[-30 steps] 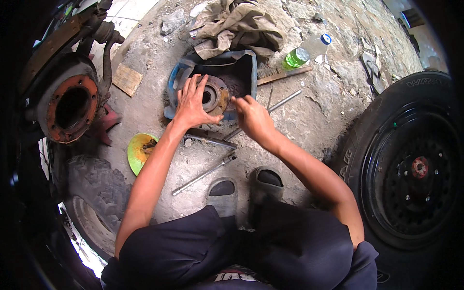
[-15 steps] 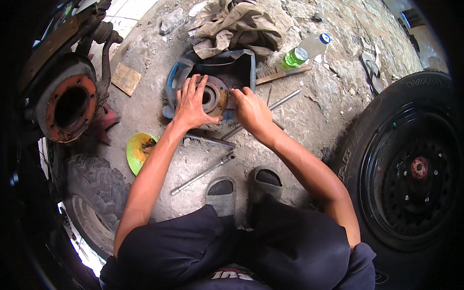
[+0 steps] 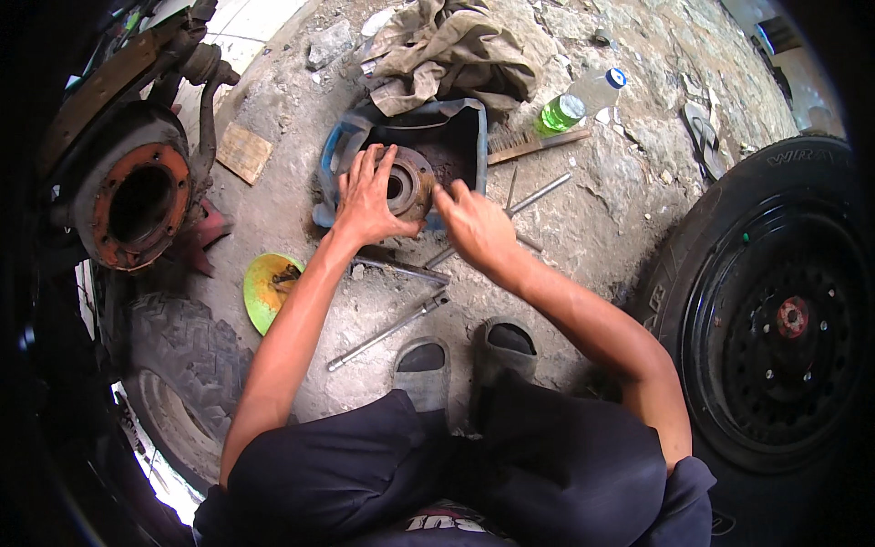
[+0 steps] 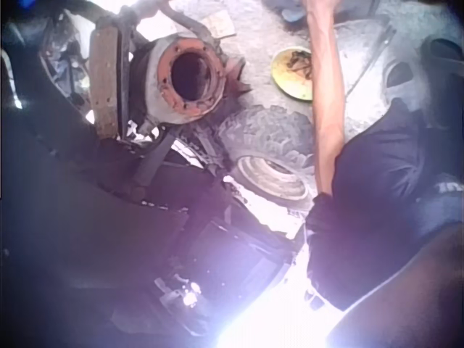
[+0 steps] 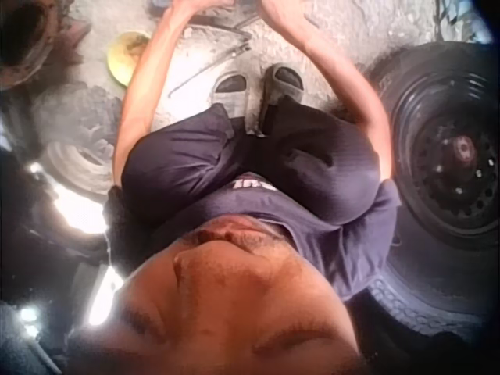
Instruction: The person scrapes debris from a metal vehicle component using a screwdriver and wipes it with a cloth.
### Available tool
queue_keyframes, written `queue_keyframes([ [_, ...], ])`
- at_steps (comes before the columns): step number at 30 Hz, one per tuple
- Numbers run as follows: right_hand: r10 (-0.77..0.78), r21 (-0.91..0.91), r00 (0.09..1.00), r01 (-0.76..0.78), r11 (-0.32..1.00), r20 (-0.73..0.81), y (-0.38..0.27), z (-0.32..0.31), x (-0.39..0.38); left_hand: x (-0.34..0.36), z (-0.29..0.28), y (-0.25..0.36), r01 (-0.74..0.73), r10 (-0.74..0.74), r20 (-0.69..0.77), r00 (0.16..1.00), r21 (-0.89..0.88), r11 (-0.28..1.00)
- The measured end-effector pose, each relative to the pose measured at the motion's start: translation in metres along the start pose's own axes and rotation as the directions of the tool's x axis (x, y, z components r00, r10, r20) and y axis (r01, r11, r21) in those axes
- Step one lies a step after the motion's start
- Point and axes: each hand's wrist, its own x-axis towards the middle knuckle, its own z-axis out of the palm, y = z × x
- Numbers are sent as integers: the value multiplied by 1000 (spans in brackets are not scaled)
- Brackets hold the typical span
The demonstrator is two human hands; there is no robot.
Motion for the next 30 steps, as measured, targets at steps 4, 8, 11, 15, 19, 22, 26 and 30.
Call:
queue_keyframes([
  [4, -4, 16, 1000, 4, 1000, -20, -5, 11, -12, -2, 1, 2, 2, -2, -12, 1000, 6, 1000],
  [8, 29, -23, 999, -30, 999, -25, 4, 2, 19, -3, 0, 2, 1, -1, 0, 1000, 5, 1000],
  [11, -12, -25, 998, 11, 1000, -65, 4, 6, 16, -1, -3, 2, 12, -12, 12, 1000, -1, 1000],
  [15, -37, -11, 999, 37, 999, -3, -9, 10, -11, -1, -1, 1, 6, -6, 3, 1000, -13, 1000],
  [19, 45, -1, 994, -45, 999, -99, 3, 5, 17, -4, 0, -1, 1, -1, -10, 1000, 3, 1000],
  [22, -7, 14, 991, 9, 1000, -135, 11, 7, 32, -1, -2, 4, 1, -1, 10, 1000, 3, 1000],
  [26, 16, 108, 992, -3, 994, -124, 3, 20, 6, 1, -3, 2, 0, 0, -2, 1000, -20, 1000],
  [30, 128, 354, 985, -80, 932, -115, -11, 18, -1, -3, -4, 1, 22, -22, 3, 1000, 2, 1000],
])
